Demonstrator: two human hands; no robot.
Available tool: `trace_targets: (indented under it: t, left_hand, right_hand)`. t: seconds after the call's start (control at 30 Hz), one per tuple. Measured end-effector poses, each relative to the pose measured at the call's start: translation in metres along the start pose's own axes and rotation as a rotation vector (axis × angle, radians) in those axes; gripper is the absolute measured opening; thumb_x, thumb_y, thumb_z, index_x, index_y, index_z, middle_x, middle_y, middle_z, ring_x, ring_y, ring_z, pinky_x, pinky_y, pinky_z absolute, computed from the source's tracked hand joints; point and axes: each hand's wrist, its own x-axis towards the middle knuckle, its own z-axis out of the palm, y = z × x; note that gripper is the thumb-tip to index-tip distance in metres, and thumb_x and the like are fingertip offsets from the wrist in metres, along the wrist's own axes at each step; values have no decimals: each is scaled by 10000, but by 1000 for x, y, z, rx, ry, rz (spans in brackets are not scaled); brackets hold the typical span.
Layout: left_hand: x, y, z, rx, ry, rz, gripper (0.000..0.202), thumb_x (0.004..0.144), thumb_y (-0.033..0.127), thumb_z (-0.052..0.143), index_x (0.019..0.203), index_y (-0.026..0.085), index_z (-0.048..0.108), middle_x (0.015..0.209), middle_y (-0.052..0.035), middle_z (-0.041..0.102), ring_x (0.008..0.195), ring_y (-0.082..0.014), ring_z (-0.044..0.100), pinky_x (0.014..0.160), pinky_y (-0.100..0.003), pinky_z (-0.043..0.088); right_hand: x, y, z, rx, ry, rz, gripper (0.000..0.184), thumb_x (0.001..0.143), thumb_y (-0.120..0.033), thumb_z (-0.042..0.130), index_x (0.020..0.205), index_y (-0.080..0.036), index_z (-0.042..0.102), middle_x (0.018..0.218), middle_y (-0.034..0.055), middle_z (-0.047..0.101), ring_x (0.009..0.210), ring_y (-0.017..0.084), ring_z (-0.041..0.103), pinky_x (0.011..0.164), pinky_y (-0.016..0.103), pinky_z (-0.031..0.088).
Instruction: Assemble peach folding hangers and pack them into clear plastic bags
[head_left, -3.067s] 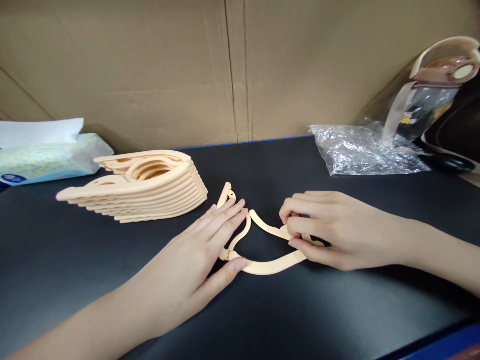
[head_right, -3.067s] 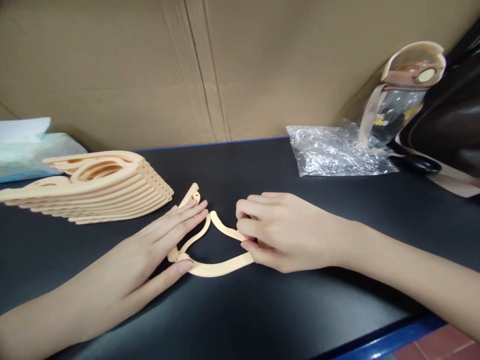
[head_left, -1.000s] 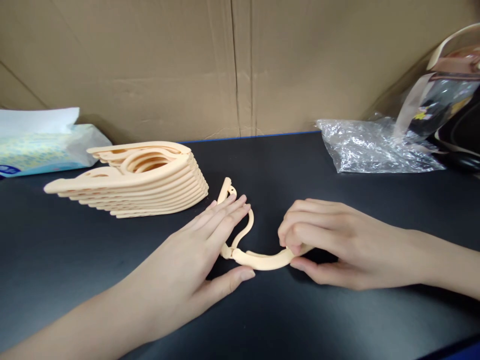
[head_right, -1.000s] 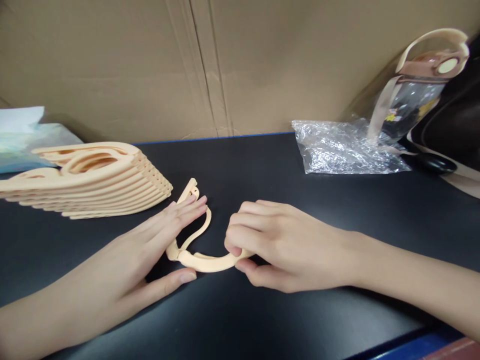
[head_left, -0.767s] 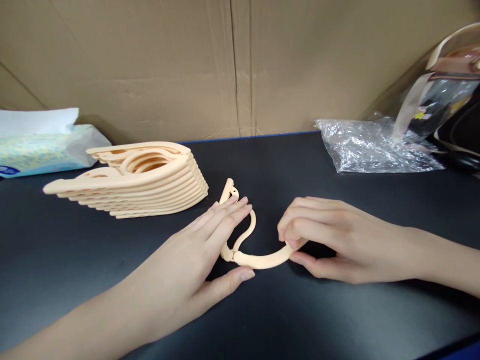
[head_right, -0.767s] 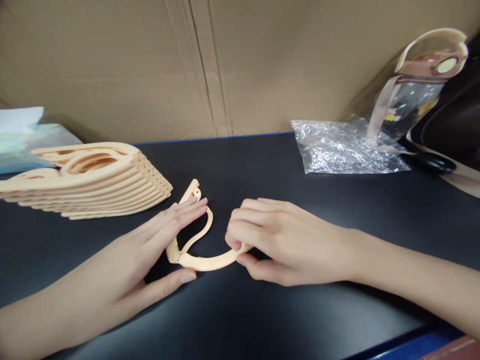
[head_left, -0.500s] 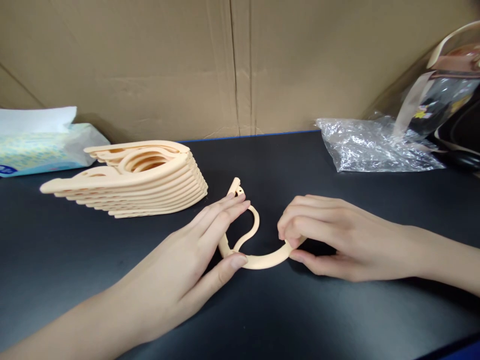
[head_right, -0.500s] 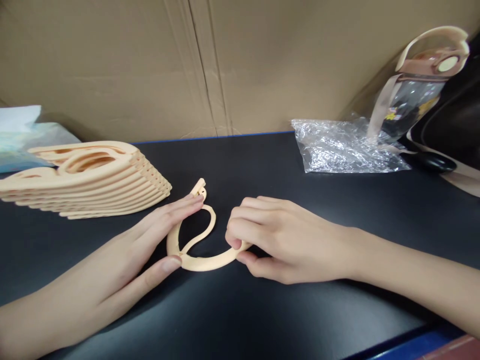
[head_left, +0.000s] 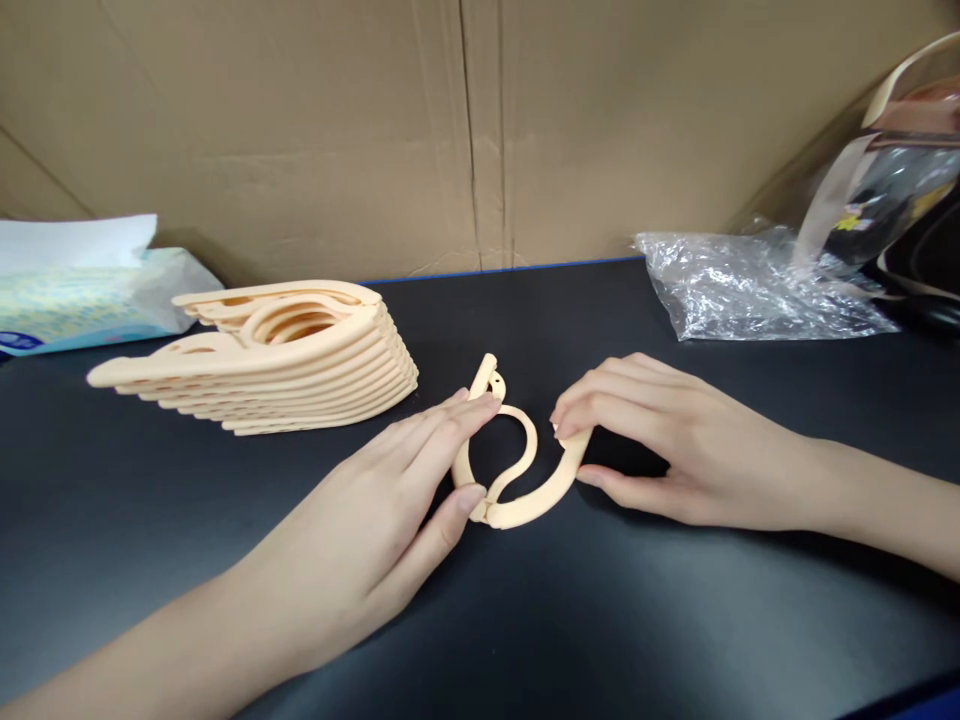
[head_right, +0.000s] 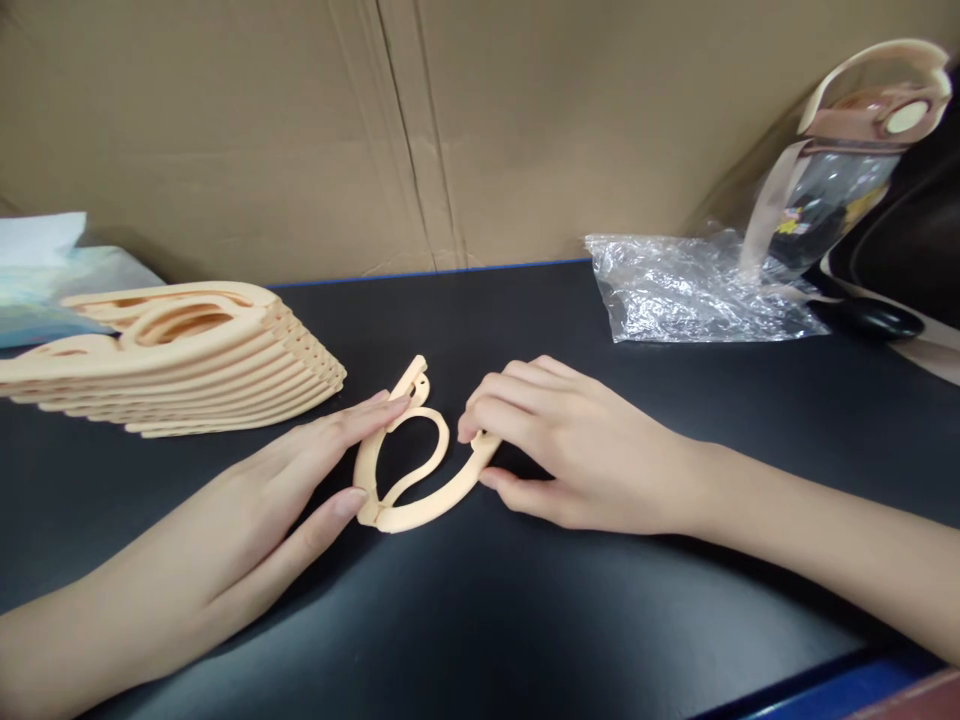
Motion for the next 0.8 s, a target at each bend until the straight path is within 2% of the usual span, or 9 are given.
trace_targets:
  t: [0.13, 0.4, 0.57, 0.7, 0.8]
  left_hand:
    - [2, 1, -1, 22, -20, 23, 439, 1150, 342, 353, 1574, 235, 380, 1586, -60, 566, 1481, -218, 510, 1242, -350, 406]
    - [4, 4, -3, 86, -25, 48, 435, 1152, 366, 336, 1489, 167, 527, 1529, -92, 594, 1404, -236, 559, 1190, -356, 462]
    - [5, 5, -3, 119, -28, 79, 429, 1138, 280, 348, 1474, 129, 567, 1485, -115, 638, 1385, -255, 580, 1181, -376, 485]
    - [6, 5, -4, 133, -5, 150, 391, 1108, 227, 432, 1451, 128, 592, 1455, -95, 670, 1417, -246, 557, 1215, -375, 464]
    - [6, 3, -6, 147, -10, 204, 416, 1077, 114, 386, 1449, 124, 571, 1467, -81, 664, 1444, -225, 529, 1232, -350, 438]
  right_hand:
    - [0, 4, 0, -34, 9, 9, 93, 1013, -196, 595, 1086, -174, 647, 1095, 87, 748, 972, 220, 680, 873, 374, 490]
    - [-1, 5, 0, -76, 30, 43, 79, 1034, -233, 598, 1091, -204, 644, 1089, 73, 731, 930, 211, 674, 820, 359, 492]
    - [-2, 5, 2, -89, 43, 50, 78, 1028, -229, 610, 1073, -201, 667, 1066, 68, 729, 926, 214, 684, 821, 361, 490]
    - [-2, 6, 2, -76, 18, 54, 118, 1036, -234, 597, 1090, -191, 692, 1061, 72, 741, 916, 217, 663, 834, 366, 481]
    - [-2, 6, 1, -38, 24, 57, 151, 1047, -237, 575, 1094, -183, 707, 1056, 74, 747, 911, 211, 657, 849, 367, 478]
